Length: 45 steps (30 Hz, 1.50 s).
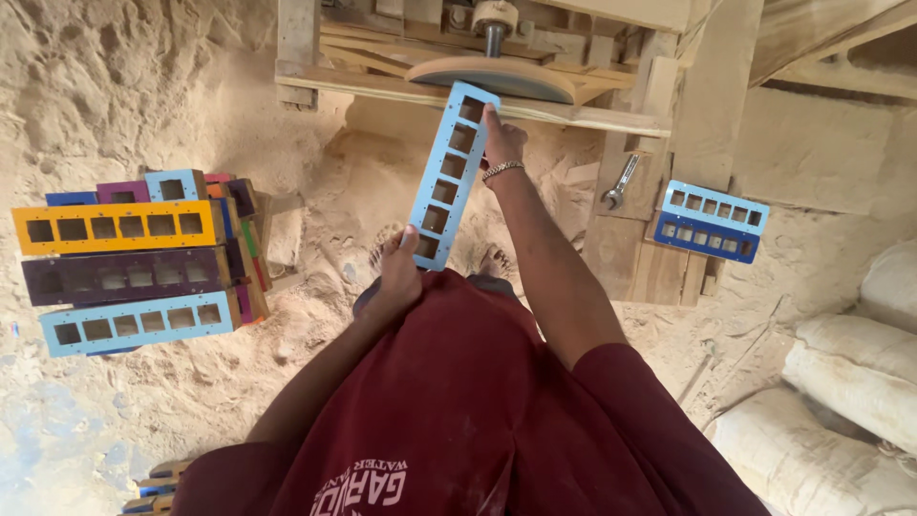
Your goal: The person repeatedly presses the edges of several colorful rectangular plastic molds against a rotating grinding wheel to smooth them. They handle each mold one at a time, rotating it to grind different edges, then place the finished pieces on a nearby wooden board.
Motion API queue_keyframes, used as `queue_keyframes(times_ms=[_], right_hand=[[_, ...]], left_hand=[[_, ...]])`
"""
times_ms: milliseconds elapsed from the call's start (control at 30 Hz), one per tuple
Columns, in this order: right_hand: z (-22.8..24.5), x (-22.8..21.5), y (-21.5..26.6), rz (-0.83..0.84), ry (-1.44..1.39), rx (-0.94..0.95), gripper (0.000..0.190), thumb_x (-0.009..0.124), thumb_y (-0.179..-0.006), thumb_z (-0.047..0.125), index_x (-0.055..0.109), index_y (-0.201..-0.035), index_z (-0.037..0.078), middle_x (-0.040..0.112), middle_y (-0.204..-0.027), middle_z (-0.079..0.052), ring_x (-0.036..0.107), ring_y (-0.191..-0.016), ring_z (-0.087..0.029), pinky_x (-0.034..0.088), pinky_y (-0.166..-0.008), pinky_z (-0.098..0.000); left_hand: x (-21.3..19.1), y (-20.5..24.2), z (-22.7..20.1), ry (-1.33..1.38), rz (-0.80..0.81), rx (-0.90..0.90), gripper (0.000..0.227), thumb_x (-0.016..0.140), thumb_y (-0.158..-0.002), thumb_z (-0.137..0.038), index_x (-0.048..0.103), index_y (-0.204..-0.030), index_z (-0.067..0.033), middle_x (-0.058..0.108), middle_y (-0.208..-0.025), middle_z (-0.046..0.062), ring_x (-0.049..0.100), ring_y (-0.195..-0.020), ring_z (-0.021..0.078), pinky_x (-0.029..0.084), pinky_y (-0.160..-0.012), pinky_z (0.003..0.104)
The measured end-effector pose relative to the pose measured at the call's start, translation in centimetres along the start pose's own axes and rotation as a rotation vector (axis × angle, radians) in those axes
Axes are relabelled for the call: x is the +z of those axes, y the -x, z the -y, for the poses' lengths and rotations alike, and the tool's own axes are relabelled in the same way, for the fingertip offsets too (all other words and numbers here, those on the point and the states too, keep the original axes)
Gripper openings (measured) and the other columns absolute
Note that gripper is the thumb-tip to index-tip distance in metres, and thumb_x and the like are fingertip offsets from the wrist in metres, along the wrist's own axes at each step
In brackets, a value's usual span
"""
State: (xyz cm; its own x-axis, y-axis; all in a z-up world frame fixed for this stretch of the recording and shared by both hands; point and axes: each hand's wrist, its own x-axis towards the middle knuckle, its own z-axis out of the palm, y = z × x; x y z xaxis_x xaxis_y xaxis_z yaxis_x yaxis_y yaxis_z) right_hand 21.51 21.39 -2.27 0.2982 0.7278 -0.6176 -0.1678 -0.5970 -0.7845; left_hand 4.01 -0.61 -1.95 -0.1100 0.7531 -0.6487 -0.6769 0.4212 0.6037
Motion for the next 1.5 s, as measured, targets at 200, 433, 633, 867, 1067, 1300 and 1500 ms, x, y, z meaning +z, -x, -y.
queue_keyframes(times_ms=[200, 433, 633, 867, 1067, 1300, 1500], right_hand=[[-0.4, 2.3, -0.1, -0.071, -0.021, -0.02, 0.052, 0.074, -0.092, 0.048, 0.055, -0.088, -0.001, 0.065, -0.072, -0.013, 0.061, -0.051, -0.021, 0.049, -0.039, -0.0363], [-2.7, 4.1, 0.8, -0.005, -0.238, 0.114, 0.045, 0.068, -0.092, 0.046, 0.061, -0.097, 0.001, 0.071, -0.081, -0.015, 0.07, -0.058, -0.027, 0.064, -0.05, -0.0426], [-5.7, 4.6, 0.0, 0.048, -0.517, 0.092, 0.045, 0.061, -0.101, 0.041, 0.063, -0.11, -0.003, 0.073, -0.092, -0.02, 0.073, -0.072, -0.033, 0.064, -0.06, -0.044], [-10.3, -7.3, 3.5, 0.09, -0.955, 0.092, 0.032, 0.05, -0.107, 0.031, 0.059, -0.124, 0.006, 0.068, -0.117, -0.012, 0.069, -0.106, -0.03, 0.064, -0.091, -0.0519], [-7.2, -14.6, 10.2, -0.044, -1.399, -0.007, 0.053, 0.046, -0.101, 0.04, 0.057, -0.135, 0.002, 0.064, -0.136, -0.021, 0.06, -0.128, -0.039, 0.049, -0.11, -0.0562], [-1.1, -22.6, 15.6, 0.126, -1.293, -0.019, 0.083, 0.041, -0.095, 0.069, 0.055, -0.137, -0.001, 0.063, -0.137, -0.022, 0.059, -0.13, -0.039, 0.048, -0.11, -0.0557], [-4.1, -34.5, 18.5, 0.159, -1.183, -0.033, 0.06, 0.048, -0.106, 0.053, 0.053, -0.143, 0.006, 0.058, -0.142, -0.018, 0.06, -0.127, -0.034, 0.05, -0.109, -0.0527]], left_hand=[[-2.7, -2.9, -2.5, -0.102, -0.086, -0.06, 0.033, 0.065, -0.101, -0.033, 0.064, -0.11, -0.0012, 0.07, -0.093, 0.008, 0.069, -0.078, 0.0192, 0.058, -0.066, 0.037], [-6.8, -10.5, -18.0, -0.741, -0.031, -0.047, 0.05, 0.07, -0.096, -0.048, 0.066, -0.119, -0.0042, 0.067, -0.102, 0.004, 0.066, -0.089, 0.0155, 0.059, -0.074, 0.039], [-4.1, -13.4, -25.1, -0.917, 0.137, -0.094, 0.054, 0.077, -0.091, -0.045, 0.07, -0.117, 0.0016, 0.07, -0.096, 0.007, 0.067, -0.085, 0.0187, 0.056, -0.074, 0.035], [0.5, -0.2, -15.0, -1.089, 0.393, 0.657, 0.044, 0.085, -0.081, -0.014, 0.06, -0.116, -0.0011, 0.068, -0.115, 0.014, 0.068, -0.108, 0.0305, 0.055, -0.092, 0.039], [6.4, 4.1, -10.9, -1.228, 0.669, 1.438, 0.03, 0.073, -0.08, 0.007, 0.065, -0.105, -0.0059, 0.066, -0.119, 0.014, 0.067, -0.117, 0.0348, 0.049, -0.114, 0.056], [10.9, 3.1, -8.2, -1.151, 0.852, 1.621, 0.029, 0.076, -0.088, 0.006, 0.063, -0.111, -0.0054, 0.064, -0.12, 0.018, 0.065, -0.119, 0.0378, 0.045, -0.114, 0.057], [14.2, -0.2, -1.3, -1.39, 1.091, 1.381, 0.034, 0.075, -0.089, -0.004, 0.058, -0.119, -0.0061, 0.055, -0.134, 0.018, 0.057, -0.129, 0.0412, 0.043, -0.118, 0.06]])
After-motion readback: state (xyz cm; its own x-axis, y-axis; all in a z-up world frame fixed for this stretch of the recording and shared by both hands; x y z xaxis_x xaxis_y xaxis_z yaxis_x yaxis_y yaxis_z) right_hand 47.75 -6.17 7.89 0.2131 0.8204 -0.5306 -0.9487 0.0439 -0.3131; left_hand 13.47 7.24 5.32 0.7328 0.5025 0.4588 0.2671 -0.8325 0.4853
